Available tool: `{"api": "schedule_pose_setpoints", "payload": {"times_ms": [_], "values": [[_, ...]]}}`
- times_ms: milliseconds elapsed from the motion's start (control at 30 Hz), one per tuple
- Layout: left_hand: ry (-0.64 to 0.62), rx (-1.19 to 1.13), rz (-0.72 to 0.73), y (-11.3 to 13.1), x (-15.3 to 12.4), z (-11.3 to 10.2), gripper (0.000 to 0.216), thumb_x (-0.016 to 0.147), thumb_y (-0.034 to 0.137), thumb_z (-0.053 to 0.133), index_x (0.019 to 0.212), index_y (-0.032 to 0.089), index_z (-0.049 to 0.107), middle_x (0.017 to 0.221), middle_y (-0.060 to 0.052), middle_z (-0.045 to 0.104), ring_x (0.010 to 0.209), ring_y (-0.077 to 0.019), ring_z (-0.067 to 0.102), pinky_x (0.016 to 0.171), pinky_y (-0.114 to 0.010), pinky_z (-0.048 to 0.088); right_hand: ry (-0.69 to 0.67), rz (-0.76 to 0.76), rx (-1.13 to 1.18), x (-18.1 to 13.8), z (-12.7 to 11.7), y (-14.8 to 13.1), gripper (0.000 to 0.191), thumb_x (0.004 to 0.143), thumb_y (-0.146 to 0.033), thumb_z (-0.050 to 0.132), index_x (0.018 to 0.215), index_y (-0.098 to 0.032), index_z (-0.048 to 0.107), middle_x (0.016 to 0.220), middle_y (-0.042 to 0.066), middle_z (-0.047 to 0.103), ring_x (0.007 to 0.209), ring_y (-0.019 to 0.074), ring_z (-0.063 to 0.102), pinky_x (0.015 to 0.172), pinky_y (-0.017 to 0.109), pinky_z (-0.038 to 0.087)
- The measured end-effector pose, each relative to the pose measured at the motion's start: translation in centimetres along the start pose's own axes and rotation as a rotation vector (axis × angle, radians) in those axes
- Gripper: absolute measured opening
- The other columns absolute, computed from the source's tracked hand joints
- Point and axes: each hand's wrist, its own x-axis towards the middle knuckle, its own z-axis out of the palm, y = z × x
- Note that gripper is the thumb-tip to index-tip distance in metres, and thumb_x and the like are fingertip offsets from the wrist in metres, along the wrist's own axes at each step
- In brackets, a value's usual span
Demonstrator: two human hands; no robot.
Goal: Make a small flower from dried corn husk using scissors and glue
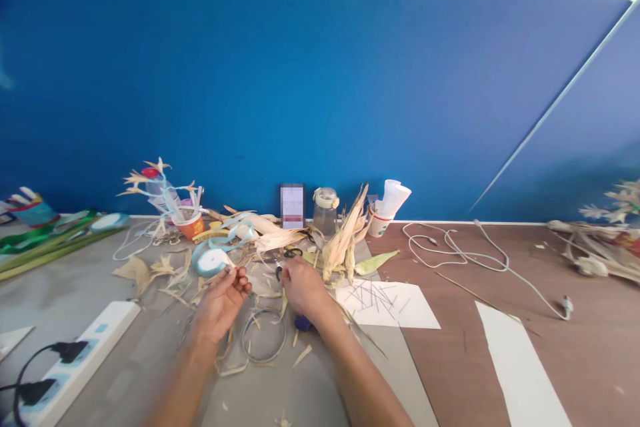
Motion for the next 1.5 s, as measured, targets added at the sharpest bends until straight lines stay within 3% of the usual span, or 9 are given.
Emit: {"api": "schedule_pose_setpoints", "payload": {"times_ms": [167,333,567,667,767,967,1133,1333,1500], "values": [[0.022,-0.015,0.043,0.3,0.1,0.0,0.015,0.067,0.013,0.071,0.075,0.017,0.058,0.071,0.001,0.059,0.06,-0.008,0.054,0.057,-0.021,0.048,-0.09,-0.104,-0.162,-0.1,2.0,-0.4,0.02,0.081,-0.015,0.047,0.093,-0.018,0.062,0.096,0.008,0.061,0.082,0.0169,0.058,0.071,0.024,0.039],[0.065,0.012,0.07,0.2,0.3,0.0,0.018,0.063,0.013,0.074,0.072,0.015,0.058,0.069,0.001,0.058,0.059,-0.0078,0.053,0.054,-0.019,0.047,-0.135,-0.181,-0.447,-0.2,3.6,-0.4,0.02,0.081,-0.014,0.046,0.085,-0.015,0.065,0.092,0.012,0.06,0.076,0.0204,0.058,0.069,0.031,0.04],[0.042,0.06,0.079,0.1,0.1,0.0,0.018,0.063,0.016,0.074,0.072,0.015,0.059,0.069,0.001,0.058,0.06,-0.0075,0.053,0.055,-0.018,0.046,-0.138,-0.242,-0.461,-0.2,4.0,-0.6,0.017,0.076,-0.01,0.048,0.081,-0.012,0.065,0.088,0.014,0.059,0.08,0.0224,0.057,0.072,0.035,0.039],[0.056,0.052,0.091,0.2,0.1,0.2,0.02,0.061,0.016,0.075,0.072,0.015,0.058,0.069,0.001,0.058,0.06,-0.0075,0.054,0.055,-0.019,0.045,-0.025,-0.174,-0.239,0.2,3.9,-0.4,0.015,0.076,-0.01,0.048,0.076,-0.014,0.062,0.086,0.01,0.059,0.077,0.019,0.056,0.071,0.031,0.039],[0.066,0.054,0.104,0.2,0.0,0.4,0.02,0.061,0.016,0.076,0.071,0.015,0.058,0.068,0.001,0.059,0.06,-0.0078,0.054,0.056,-0.019,0.046,0.109,-0.035,0.268,0.7,3.7,0.0,0.009,0.076,-0.017,0.05,0.07,-0.016,0.056,0.075,0.003,0.057,0.069,0.0139,0.053,0.064,0.025,0.038],[-0.01,0.13,0.015,-0.6,-0.7,1.1,0.018,0.063,0.018,0.075,0.072,0.014,0.06,0.079,-0.004,0.065,0.062,-0.0088,0.056,0.059,-0.021,0.046,-0.012,0.205,1.158,0.9,2.8,-0.3,0.013,0.068,-0.028,0.059,0.069,-0.018,0.05,0.055,-0.005,0.051,0.042,0.0054,0.031,0.043,0.02,0.023],[-0.146,0.19,-0.06,-0.8,-1.1,1.4,0.014,0.066,0.02,0.073,0.071,0.014,0.061,0.098,-0.006,0.065,0.058,-0.0062,0.053,0.059,-0.022,0.045,-0.135,0.164,1.325,0.5,2.8,-0.9,0.018,0.065,-0.03,0.065,0.069,-0.016,0.054,0.062,-0.003,0.058,0.04,0.003,0.029,0.042,0.02,0.019],[-0.155,0.22,-0.042,-0.6,-1.1,1.2,0.013,0.066,0.02,0.074,0.069,0.012,0.063,0.066,-0.001,0.06,0.055,-0.0069,0.05,0.054,-0.018,0.041,-0.166,0.184,1.282,0.4,3.1,-1.0,0.015,0.062,-0.024,0.066,0.062,-0.016,0.053,0.048,-0.008,0.048,0.04,0.0032,0.03,0.043,0.02,0.019],[-0.235,0.208,-0.1,-0.6,-1.2,1.2,0.012,0.068,0.021,0.072,0.072,0.012,0.065,0.063,-0.002,0.059,0.055,-0.0082,0.051,0.058,-0.022,0.044,-0.291,0.2,1.358,0.2,3.2,-1.2,0.024,0.063,-0.031,0.068,0.063,-0.017,0.048,0.05,-0.005,0.056,0.036,0.0024,0.03,0.04,0.019,0.017]]}}
